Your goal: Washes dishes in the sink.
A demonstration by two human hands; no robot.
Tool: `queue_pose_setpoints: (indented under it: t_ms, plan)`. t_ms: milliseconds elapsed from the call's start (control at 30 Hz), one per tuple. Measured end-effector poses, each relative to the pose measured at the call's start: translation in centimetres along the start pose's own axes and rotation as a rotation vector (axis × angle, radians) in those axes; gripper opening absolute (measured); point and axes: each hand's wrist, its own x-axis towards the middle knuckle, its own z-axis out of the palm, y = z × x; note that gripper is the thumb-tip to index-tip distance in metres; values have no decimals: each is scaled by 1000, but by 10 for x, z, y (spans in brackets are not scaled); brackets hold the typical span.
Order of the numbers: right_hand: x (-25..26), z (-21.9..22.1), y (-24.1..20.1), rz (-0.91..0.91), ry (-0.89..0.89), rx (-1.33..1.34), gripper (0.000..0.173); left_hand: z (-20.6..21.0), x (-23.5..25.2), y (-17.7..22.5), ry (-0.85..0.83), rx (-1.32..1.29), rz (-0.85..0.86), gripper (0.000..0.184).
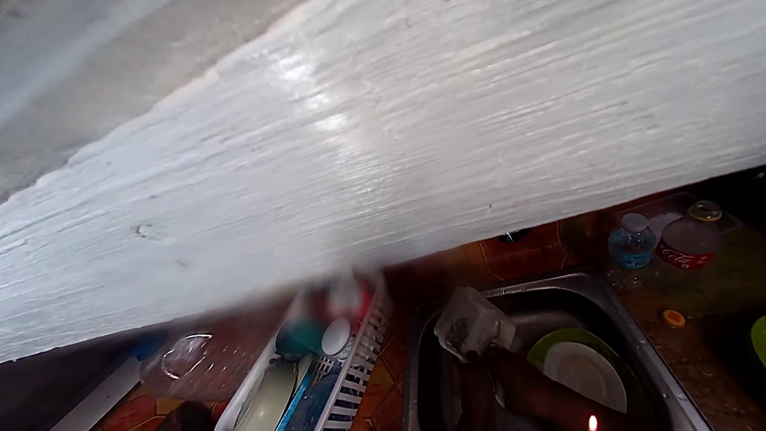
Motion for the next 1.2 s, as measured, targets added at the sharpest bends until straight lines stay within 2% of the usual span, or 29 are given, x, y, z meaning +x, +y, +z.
queue_pose_setpoints:
  t_ms: [67,167,233,300,400,500,600,733,833,933,1033,1200]
  plan:
    - [0,3,-1,22,29,99,65,-1,2,2,-9,23,-4,48]
    - [-2,4,0,64,174,391,62,-3,1,5,-29,26,2,44]
    - [-1,-2,0,116,200,513,62,-3,0,7,-41,16,-3,44]
    - [-2,-8,-2,96,143,408,60,-2,-1,10,-35,20,-21,43]
    - [-6,-7,-5,29,-6,54,56,-4,-3,5,-21,9,-37,42]
    - [-4,3,10,-95,-19,-186,37,-7,-4,-2,-40,41,-44,46]
    - [1,8,24,-141,-19,-325,29,-9,-2,-5,-27,105,-45,45]
    - [-3,-2,25,-18,-32,-437,38,-11,-1,0,-23,198,-60,46]
    - [-1,8,20,55,-36,-515,45,-13,1,6,-47,284,-79,48]
    - [-2,17,22,8,-15,-535,44,-19,7,12,-100,331,-153,48]
    - [2,9,23,-75,-108,-540,41,-25,8,7,-116,265,-267,50]
    - [7,6,15,25,-134,-396,49,-21,4,12,-79,207,-244,55]
